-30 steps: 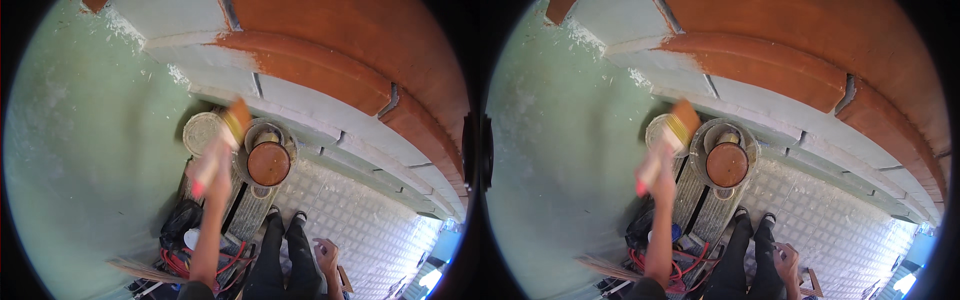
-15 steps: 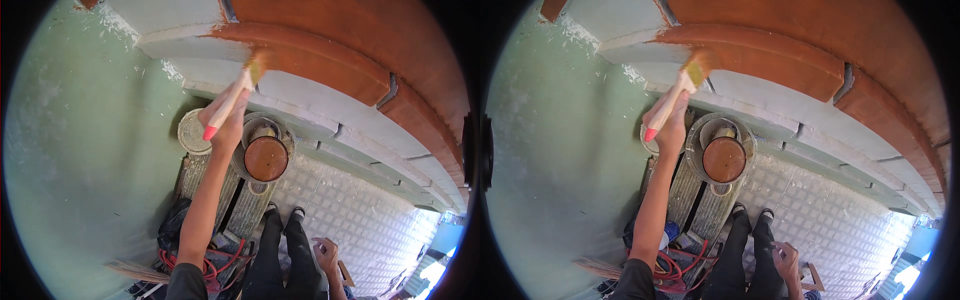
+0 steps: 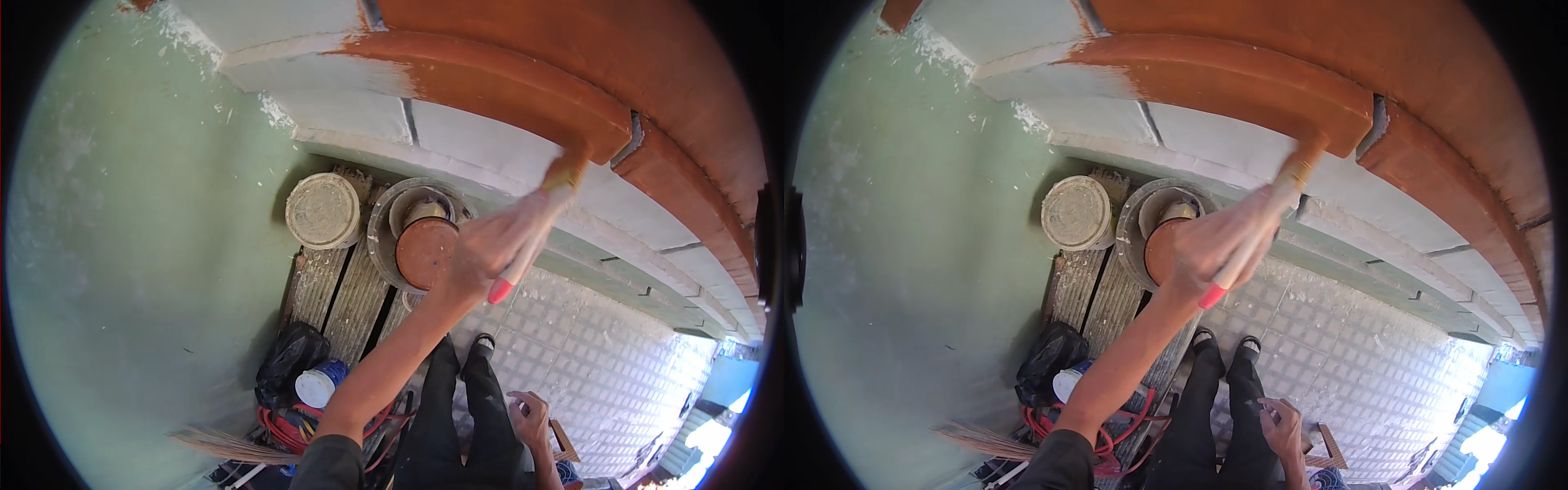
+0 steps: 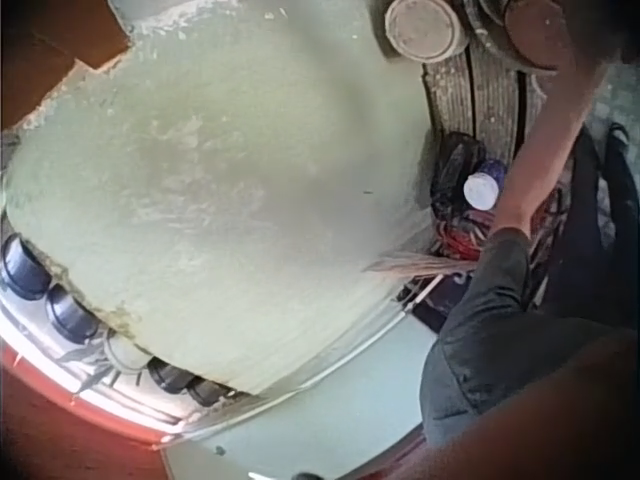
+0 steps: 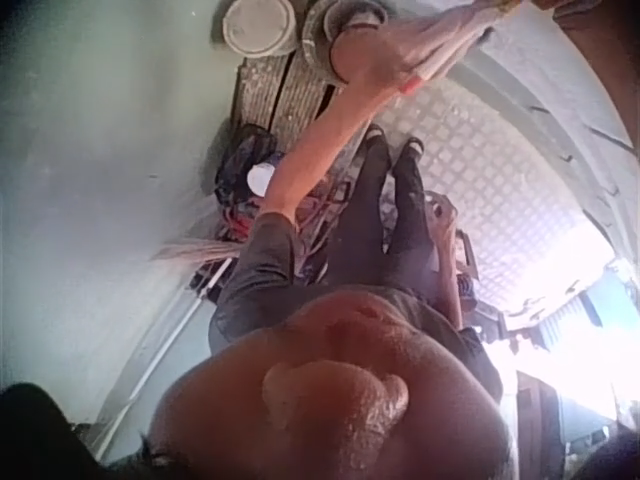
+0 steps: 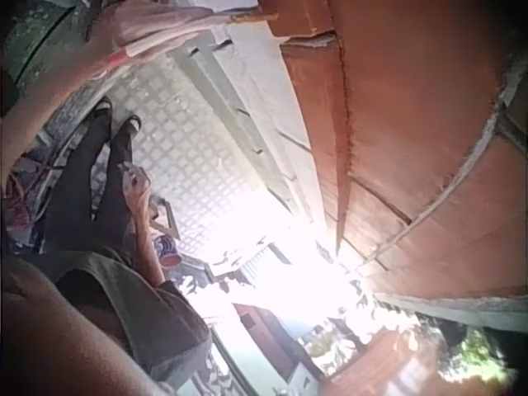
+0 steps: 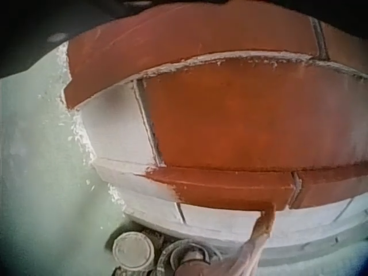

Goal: Applying paint or stain to a wooden ceiling or overhang using a handheld paint brush.

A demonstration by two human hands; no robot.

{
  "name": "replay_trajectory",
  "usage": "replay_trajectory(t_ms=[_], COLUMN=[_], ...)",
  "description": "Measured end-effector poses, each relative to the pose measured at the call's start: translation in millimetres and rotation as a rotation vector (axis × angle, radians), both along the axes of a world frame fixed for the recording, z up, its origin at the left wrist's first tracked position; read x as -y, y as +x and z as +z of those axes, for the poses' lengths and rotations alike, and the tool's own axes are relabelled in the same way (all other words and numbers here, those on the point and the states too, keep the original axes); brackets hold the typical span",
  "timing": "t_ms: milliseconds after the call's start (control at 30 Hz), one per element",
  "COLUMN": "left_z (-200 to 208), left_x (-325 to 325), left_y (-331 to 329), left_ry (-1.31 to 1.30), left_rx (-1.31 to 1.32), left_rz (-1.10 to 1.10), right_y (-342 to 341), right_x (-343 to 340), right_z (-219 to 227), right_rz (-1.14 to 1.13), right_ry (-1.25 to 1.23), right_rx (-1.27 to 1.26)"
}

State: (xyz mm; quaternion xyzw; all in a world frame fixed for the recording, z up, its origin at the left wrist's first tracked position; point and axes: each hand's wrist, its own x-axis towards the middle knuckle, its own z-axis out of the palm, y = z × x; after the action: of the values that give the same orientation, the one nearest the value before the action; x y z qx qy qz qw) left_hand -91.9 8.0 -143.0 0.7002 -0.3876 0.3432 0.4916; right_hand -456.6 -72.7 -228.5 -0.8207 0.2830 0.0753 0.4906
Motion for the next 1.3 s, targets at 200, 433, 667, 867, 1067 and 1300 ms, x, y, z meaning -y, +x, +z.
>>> replay_trajectory(t_ms=[200, 433, 667, 867, 1067, 1300], left_z=[21.6, -1.6, -18.1, 37.1, 81.4, 77.9], left_x=[-86.7, -192.1, -196.1, -72.1, 73.6, 231.0], left_y=[44.9, -32.3, -177.9, -202.9, -183.6, -272.2], left_ry=[-0.115, -0.195, -0.561, -0.353, 0.105, 0.421], left_rx=[-0.366, -0.942, -1.585, -1.662, -1.3, -1.158], left_rz=[0.279, 0.513, 0.309, 0.076, -0.381, -0.756], right_y=[-19.2, -129.1, -315.9, -321.9, -269.8, -361.9], right_x=[11.9, 44.4, 7.8, -9.0, 24.9, 35.6], right_z=[16.2, -49.2, -190.5, -189.3, -116.8, -143.7], right_rz=[0.056, -0.238, -0.424, -0.389, -1.171, -1.71], right_ry=[-0.056, -0.237, -0.294, -0.418, -0.106, 0.018], right_rx=[0.004, -0.101, -0.632, -0.4, -0.182, -0.188])
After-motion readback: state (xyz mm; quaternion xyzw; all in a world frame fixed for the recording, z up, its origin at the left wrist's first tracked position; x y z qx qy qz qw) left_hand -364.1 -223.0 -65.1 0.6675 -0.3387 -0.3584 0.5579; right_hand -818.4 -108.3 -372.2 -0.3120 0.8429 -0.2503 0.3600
